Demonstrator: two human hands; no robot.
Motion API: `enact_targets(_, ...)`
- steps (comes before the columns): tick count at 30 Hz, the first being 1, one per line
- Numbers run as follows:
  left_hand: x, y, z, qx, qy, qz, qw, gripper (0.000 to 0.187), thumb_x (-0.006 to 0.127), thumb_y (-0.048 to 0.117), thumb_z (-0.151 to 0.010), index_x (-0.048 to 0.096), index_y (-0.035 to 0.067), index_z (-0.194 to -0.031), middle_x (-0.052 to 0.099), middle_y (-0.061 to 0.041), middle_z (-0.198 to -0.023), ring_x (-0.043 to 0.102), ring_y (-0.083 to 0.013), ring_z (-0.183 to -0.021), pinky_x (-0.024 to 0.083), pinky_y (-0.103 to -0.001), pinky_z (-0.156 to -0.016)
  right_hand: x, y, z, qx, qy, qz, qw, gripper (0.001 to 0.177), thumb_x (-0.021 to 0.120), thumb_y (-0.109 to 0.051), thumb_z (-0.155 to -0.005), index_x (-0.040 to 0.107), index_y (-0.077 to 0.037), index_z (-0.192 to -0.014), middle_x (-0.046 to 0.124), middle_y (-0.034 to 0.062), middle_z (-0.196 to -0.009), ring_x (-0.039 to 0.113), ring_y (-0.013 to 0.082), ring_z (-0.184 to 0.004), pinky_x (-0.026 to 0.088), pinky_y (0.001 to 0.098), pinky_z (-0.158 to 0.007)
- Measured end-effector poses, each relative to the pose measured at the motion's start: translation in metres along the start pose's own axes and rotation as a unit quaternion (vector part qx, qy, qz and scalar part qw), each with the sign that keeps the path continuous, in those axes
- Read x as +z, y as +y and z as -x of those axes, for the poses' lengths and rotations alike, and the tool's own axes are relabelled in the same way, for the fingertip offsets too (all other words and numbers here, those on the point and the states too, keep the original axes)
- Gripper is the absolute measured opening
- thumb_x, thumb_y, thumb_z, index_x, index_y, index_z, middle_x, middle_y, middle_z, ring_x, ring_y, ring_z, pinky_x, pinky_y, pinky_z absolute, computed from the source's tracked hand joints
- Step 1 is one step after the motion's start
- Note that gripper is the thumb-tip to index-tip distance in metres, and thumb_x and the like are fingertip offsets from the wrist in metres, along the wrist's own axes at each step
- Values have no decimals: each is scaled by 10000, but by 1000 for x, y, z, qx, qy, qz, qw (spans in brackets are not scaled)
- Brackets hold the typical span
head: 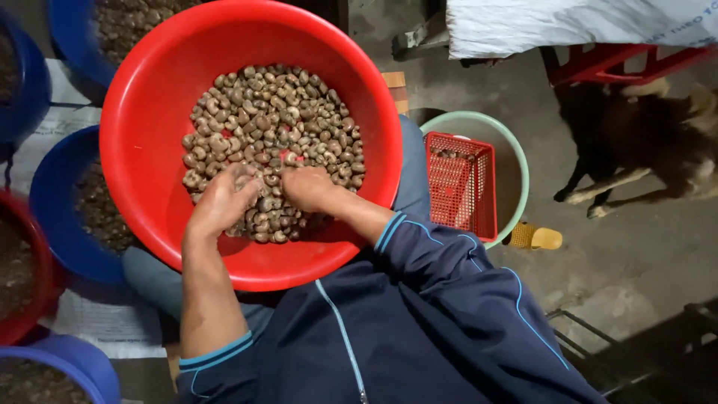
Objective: Manually sorting through a large bowl of nuts to remove specific items or debris.
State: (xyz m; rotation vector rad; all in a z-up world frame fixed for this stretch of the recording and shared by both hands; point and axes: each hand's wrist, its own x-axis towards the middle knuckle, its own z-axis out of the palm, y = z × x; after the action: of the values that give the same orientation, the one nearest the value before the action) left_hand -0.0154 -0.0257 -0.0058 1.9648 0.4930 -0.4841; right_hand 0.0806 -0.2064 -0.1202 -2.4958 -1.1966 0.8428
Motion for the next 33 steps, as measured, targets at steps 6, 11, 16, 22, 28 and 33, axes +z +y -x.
enact_targets(6, 6, 16, 0, 120, 94, 346, 926, 198, 632, 90, -1042, 594, 17, -1221, 536, -67, -693, 495, -72, -518, 373, -198, -408, -97, -41, 35, 82, -86, -699, 705, 231, 636, -293, -952, 657, -74, -880, 429, 5, -495, 435, 96, -400, 271, 228, -367)
enact_targets(11, 8, 33, -3, 164, 127, 412, 887, 216, 663, 104, -1030, 605, 37, -1227, 505, -76, -649, 462, -68, -482, 351, -194, -415, -63, -34, 23, 94, -113, -789, 596, 403, 595, -432, -1025, 539, -171, -1327, 379, -22, -609, 428, 112, -491, 300, 225, -435)
enact_targets(16, 27, 54, 0, 182, 195, 329, 906, 270, 773, 194, -956, 664, 64, -1166, 670, -116, -970, 638, -110, -769, 556, -258, -530, -114, -54, 42, 147, -112, -812, 554, 492, 572, -490, -1023, 535, -105, -1327, 467, 10, -673, 503, 140, -559, 410, 259, -474)
enact_targets(22, 34, 42, -9, 278, 203, 184, 921, 265, 778, 87, -937, 631, -14, -1133, 720, -207, -1070, 707, -319, -1068, 571, -451, -880, -66, -38, 17, 191, -56, -826, 527, 681, 593, -593, -998, 427, -98, -1435, 513, 63, -913, 619, 218, -664, 620, 646, -768)
enact_targets(28, 34, 54, -2, 284, 185, 294, 894, 248, 690, 119, -959, 651, -12, -1166, 717, -192, -1159, 681, -286, -1158, 597, -463, -973, -79, -32, 17, 179, -7, -849, 497, 576, 668, -537, -982, 554, -72, -1302, 613, 132, -1145, 720, 407, -984, 627, 597, -840)
enact_targets(33, 31, 34, -5, 182, 290, 191, 920, 164, 634, 120, -1052, 640, 7, -1172, 669, -198, -1111, 673, -329, -1078, 557, -478, -964, -101, -28, 25, 117, 37, -851, 510, 436, 716, -526, -910, 660, -117, -1051, 603, -17, -846, 760, 272, -890, 675, 335, -680)
